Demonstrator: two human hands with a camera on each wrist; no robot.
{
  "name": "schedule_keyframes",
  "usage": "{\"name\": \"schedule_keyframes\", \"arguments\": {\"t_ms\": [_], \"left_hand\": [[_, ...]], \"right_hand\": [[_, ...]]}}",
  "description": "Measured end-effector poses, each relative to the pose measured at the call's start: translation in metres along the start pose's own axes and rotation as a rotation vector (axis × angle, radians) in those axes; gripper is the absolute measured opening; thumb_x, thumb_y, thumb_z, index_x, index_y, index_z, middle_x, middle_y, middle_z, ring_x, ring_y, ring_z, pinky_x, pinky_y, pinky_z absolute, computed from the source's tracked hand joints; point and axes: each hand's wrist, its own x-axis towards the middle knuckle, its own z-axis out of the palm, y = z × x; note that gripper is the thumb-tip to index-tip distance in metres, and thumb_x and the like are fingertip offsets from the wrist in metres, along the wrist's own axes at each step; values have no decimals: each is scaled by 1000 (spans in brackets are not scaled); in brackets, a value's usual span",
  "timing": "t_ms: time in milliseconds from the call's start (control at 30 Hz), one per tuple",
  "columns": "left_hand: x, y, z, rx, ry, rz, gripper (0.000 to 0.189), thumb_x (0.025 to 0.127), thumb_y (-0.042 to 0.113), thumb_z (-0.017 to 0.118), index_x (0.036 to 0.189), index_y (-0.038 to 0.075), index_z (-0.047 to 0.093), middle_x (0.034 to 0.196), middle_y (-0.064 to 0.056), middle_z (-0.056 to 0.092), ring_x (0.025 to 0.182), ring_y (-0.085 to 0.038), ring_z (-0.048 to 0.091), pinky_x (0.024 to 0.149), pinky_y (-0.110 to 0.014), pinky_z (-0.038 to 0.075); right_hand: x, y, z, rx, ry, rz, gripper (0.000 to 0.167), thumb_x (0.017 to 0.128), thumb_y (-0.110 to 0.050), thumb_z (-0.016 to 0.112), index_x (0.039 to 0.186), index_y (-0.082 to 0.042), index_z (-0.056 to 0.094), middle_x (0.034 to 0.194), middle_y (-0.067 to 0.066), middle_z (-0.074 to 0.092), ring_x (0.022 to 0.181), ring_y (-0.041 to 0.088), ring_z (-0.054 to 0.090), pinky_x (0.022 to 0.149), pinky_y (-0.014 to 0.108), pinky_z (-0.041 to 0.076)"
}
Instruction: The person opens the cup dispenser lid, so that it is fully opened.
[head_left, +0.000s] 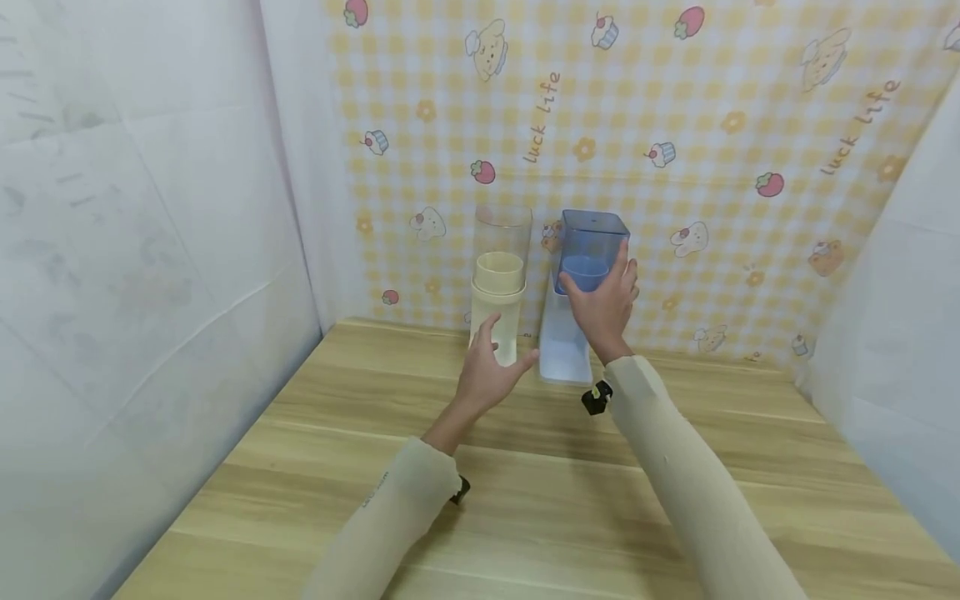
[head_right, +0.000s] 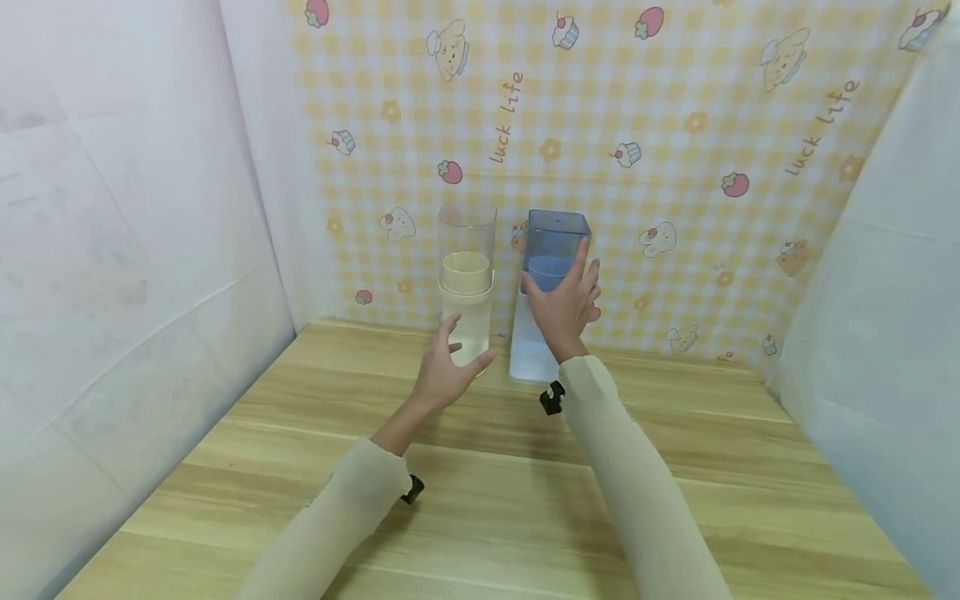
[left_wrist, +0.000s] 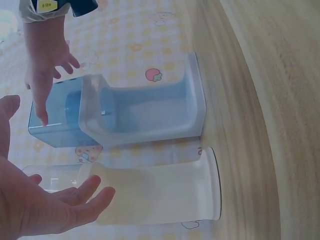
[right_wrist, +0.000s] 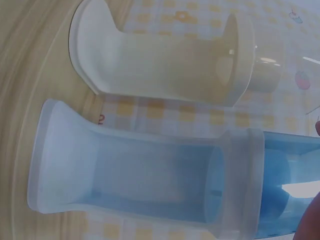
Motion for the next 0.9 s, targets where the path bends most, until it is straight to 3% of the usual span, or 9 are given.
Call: {"name": "schedule_keyframes", "arguments": {"t_ms": [400, 633, 900], "left_hand": [[1, -4, 4, -12, -18, 13, 86, 89, 49, 69, 155, 14, 27, 155, -13, 36, 126, -40, 51, 92, -55, 50], [-4, -6, 2, -14, -15, 5, 85, 88, 47, 70, 153, 11, 30, 152, -15, 39, 124, -41, 52, 92, -54, 50], [-7, -3, 0, -19, -15, 14, 82, 89, 44, 70, 153, 11, 30, 150, -16, 39, 124, -44, 51, 91, -56, 50]], "right_hand": [[8, 8, 18, 2, 33, 74, 119, 75, -52, 82, 159, -37, -1, 159, 19, 19, 135, 44, 30, 97, 67, 34], [7, 5, 26, 20, 57, 71, 129, 71, -59, 82, 159, -30, -7, 157, 21, 16, 134, 44, 29, 98, 62, 33], [11, 5, 31, 14, 95, 86, 128, 72, -47, 87, 159, -28, -5, 154, 24, 19, 129, 46, 33, 96, 61, 37]]}}
